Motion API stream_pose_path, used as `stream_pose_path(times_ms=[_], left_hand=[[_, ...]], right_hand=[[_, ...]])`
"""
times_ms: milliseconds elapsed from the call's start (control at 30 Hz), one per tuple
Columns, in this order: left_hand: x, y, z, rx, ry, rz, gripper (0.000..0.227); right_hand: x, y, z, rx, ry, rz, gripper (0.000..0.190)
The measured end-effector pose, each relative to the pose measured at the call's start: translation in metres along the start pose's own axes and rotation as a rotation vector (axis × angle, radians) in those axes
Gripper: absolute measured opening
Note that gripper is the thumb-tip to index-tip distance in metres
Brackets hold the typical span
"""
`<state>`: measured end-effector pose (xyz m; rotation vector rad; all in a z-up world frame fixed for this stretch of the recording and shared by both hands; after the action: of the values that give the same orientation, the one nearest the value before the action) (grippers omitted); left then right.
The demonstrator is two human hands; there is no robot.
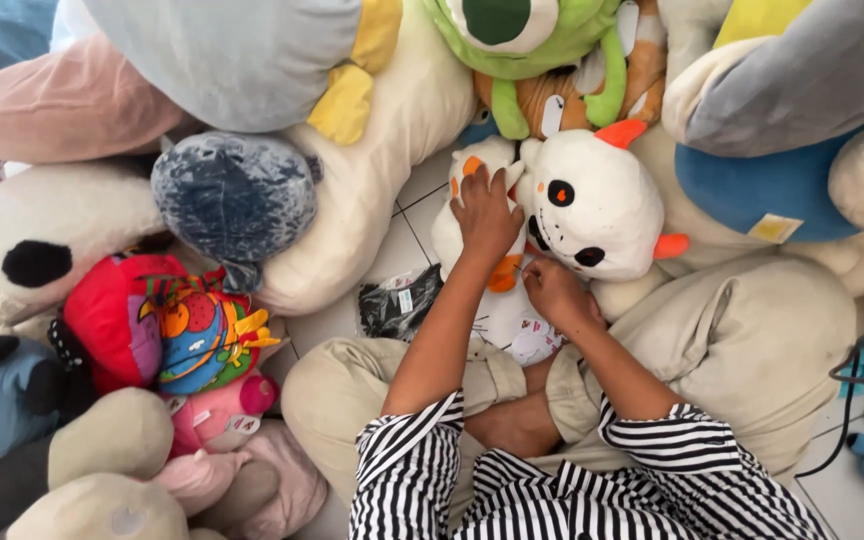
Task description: Attaching tags to various plush toys while sitting on the floor in a gift shop.
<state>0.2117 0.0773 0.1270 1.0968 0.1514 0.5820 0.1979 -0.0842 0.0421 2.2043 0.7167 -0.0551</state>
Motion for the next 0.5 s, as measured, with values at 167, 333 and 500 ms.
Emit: stream_pose_path(times_ms=[167,333,500], left_hand=[[0.022,-0.012,-0.003,0.151,0.142,-0.035,0.055],[0.043,-0.036,-0.042,0.142,0.234,0.009,0.035],[0.035,-0.018,-0.067,-0.098,0.157,0.067,0.027]], right_hand=[[0.005,0.001,-0.008,0.042,0.019,0.006,0.025],[0.006,-0.008,-0.011,0.013,0.043,0.0,0.024],[-0.001,0.007,-0.017,0.188,0.073,0.066,0.023]])
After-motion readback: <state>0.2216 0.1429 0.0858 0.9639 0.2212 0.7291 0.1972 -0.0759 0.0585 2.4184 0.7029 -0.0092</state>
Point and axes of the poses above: each hand's wrist, its own x-axis towards the middle knuckle, its own y-axis out of the back of the hand, z = x × y, the point moved 4 cm from there along x, towards the middle knuckle, and after that the axes turned 8 degrees about z, right-handed, at the moved point
